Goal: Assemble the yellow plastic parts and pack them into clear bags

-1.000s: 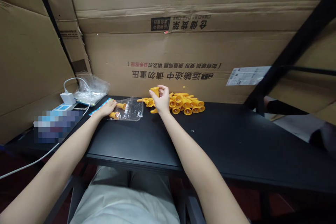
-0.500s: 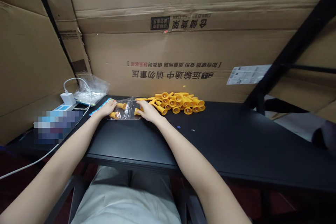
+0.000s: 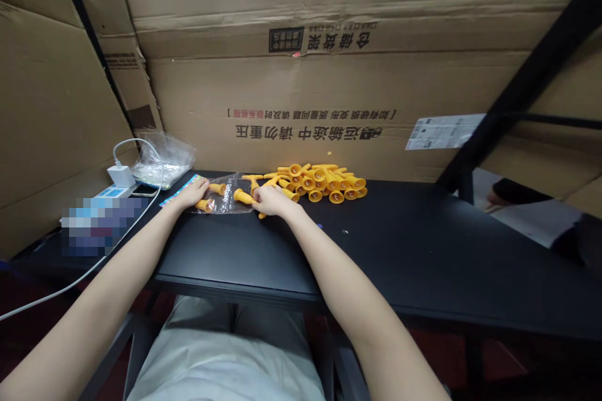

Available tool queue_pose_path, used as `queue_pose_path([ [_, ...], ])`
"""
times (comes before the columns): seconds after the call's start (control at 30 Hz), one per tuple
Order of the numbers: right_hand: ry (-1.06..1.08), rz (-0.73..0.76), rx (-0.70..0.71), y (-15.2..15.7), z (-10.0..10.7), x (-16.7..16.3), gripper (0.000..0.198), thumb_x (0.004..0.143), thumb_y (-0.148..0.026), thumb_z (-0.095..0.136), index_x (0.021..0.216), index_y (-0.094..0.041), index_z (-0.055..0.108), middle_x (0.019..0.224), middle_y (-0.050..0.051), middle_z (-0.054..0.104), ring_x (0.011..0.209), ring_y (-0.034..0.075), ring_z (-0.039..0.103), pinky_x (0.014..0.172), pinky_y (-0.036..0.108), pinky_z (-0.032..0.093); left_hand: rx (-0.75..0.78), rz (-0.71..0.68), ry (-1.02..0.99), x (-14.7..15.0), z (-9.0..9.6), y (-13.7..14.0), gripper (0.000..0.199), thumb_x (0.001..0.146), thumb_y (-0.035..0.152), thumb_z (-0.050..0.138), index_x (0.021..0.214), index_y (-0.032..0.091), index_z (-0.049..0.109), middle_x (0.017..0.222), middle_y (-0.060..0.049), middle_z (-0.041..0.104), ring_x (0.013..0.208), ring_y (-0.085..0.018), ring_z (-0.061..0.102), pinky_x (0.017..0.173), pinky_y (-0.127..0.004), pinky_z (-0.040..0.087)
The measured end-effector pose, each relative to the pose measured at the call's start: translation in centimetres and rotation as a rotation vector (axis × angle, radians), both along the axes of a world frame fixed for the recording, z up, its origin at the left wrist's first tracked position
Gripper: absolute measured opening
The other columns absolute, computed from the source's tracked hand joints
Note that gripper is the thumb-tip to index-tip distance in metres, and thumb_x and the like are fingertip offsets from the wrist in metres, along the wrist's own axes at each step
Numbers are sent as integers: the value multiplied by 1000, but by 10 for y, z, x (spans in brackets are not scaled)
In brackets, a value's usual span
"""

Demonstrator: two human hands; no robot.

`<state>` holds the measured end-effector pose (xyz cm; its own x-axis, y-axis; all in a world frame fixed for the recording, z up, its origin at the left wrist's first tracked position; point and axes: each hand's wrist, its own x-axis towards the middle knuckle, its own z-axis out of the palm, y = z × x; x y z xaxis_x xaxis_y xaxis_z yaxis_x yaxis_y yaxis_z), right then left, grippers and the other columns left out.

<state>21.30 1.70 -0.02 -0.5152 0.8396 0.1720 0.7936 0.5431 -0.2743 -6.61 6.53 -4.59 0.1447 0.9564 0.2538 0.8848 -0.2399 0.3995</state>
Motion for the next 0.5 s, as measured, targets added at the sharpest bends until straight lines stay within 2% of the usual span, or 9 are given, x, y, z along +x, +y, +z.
queue_pose_path([
  [0.1,110,22,17,2,-10,-7,8,80,-22,57,73,-18,57,68,0,60,64,13,55,66,26,38,-4,20,8,0,0,0,47,94,35,22,115,12,58,129,-13,56,122,-20,50,106,-32,33],
  [0.3,246,3,54,16,-33,-12,5,84,-22,54,81,-18,53,85,3,60,79,14,57,73,25,41,-22,115,15,3,3,-3,50,94,34,22,122,9,54,138,-14,49,132,-21,41,111,-33,27],
  [0.5,237,-50,143,21,-32,-9,6,85,-22,53,88,-18,54,100,7,63,94,20,57,85,34,38,-36,144,4,4,4,-4,50,94,36,23,124,12,55,139,-11,49,133,-21,39,111,-32,26],
])
